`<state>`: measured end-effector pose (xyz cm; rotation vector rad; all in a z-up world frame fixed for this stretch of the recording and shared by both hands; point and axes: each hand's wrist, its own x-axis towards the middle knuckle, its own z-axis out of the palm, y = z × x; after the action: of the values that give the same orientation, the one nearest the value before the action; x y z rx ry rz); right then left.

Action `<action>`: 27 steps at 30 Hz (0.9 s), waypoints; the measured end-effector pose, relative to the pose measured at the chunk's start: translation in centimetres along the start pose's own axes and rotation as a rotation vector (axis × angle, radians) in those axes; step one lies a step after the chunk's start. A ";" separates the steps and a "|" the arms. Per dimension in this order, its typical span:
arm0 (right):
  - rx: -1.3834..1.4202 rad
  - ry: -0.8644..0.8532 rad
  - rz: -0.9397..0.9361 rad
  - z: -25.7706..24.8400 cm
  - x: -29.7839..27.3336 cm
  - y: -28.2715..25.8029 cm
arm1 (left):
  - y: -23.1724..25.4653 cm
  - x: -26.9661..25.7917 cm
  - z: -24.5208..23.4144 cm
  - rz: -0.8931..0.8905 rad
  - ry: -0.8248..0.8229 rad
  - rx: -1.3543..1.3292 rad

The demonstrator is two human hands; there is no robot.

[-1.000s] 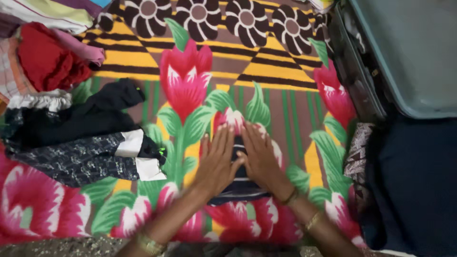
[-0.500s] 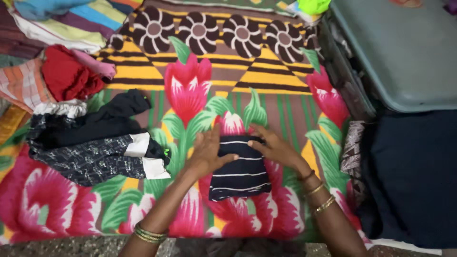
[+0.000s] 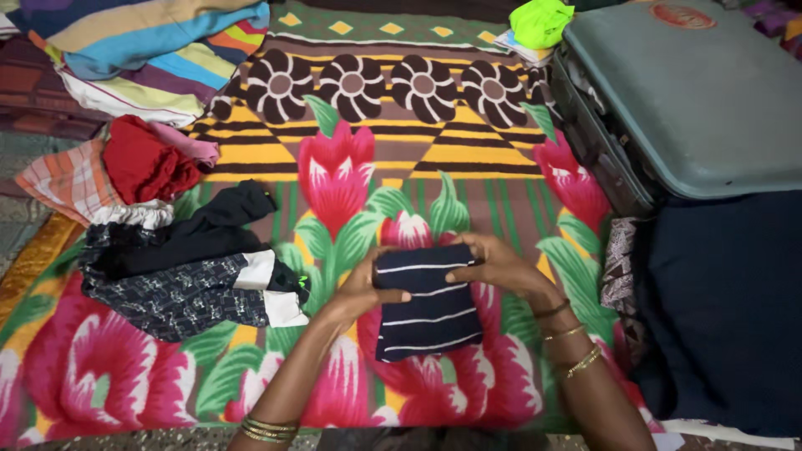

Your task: The person folds a dark blue and white striped shirt on a bed. They smooth the fabric, fold the sleeves inward, and then fold the shirt in half multiple times to create a compact bundle.

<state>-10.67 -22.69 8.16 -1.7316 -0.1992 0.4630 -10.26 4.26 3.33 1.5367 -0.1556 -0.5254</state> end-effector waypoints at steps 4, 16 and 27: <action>-0.161 0.217 -0.066 0.3 -2.0 -4.5 | 4.2 -0.4 -0.2 0.239 -0.034 0.076; -0.769 0.018 -0.529 3.2 -9.3 2.5 | -0.2 -6.1 0.6 0.582 -0.250 0.701; -0.738 0.478 -0.463 3.2 -6.9 -2.4 | 4.4 -4.4 3.3 0.668 0.193 0.776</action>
<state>-17.93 -21.88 11.34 -2.3608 -0.4485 -0.4261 -14.47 2.86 8.80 2.1253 -0.7587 0.2604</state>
